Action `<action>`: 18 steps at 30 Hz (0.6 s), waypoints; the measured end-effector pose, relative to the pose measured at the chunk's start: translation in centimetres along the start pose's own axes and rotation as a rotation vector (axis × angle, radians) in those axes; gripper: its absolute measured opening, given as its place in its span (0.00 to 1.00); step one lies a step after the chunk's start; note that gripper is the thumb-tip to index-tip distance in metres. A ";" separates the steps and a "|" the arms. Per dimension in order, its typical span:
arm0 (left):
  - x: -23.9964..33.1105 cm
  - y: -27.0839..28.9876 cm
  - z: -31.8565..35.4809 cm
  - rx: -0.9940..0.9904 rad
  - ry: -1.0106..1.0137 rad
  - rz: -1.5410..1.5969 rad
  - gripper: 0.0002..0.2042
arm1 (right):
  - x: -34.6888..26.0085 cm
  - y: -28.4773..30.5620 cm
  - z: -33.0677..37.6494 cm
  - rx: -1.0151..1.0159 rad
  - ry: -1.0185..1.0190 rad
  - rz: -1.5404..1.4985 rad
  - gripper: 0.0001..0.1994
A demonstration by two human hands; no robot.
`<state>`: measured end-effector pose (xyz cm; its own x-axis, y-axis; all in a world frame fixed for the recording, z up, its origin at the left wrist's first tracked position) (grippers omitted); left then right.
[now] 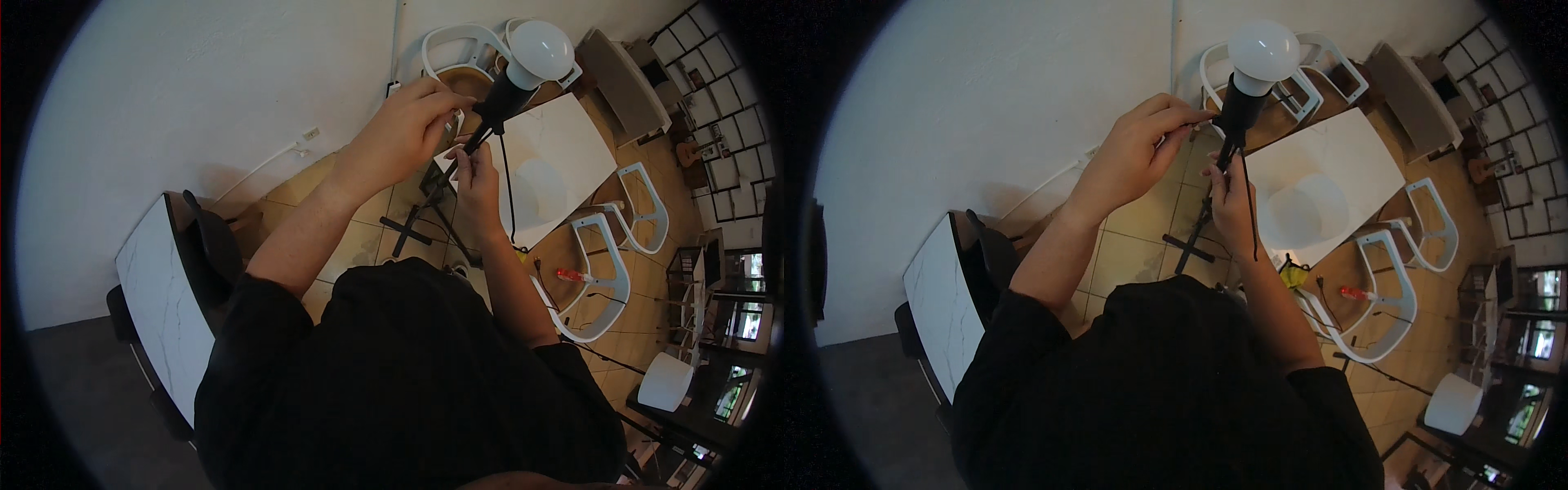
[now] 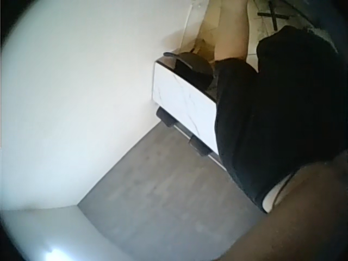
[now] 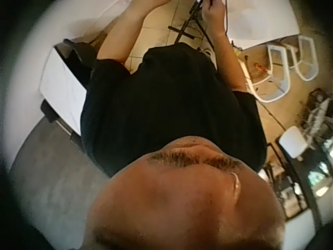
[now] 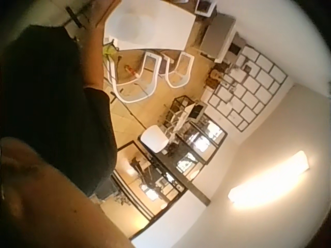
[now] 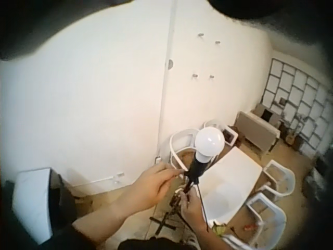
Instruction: Assembling and cleaning components of a floor lamp at a table.
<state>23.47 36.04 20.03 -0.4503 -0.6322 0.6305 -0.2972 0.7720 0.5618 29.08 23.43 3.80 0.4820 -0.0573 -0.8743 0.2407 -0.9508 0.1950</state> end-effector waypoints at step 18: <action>0.6 -0.6 -2.5 -0.058 -0.236 -0.173 0.16 | -0.4 1.2 0.3 0.004 0.029 0.039 0.09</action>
<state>25.44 35.00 21.38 -0.5824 -0.7158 0.3851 -0.3404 0.6451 0.6841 28.89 22.20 4.22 0.5150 -0.0856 -0.8529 0.2178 -0.9493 0.2268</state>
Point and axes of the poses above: each hand's wrist, its own z-axis away from the middle knuckle, its own y-axis out of the back of the hand, x = y × z, the point moved 10 cm from there along -z, towards the middle knuckle, and after that the axes turned 6 degrees about y, right-handed, at the moved point
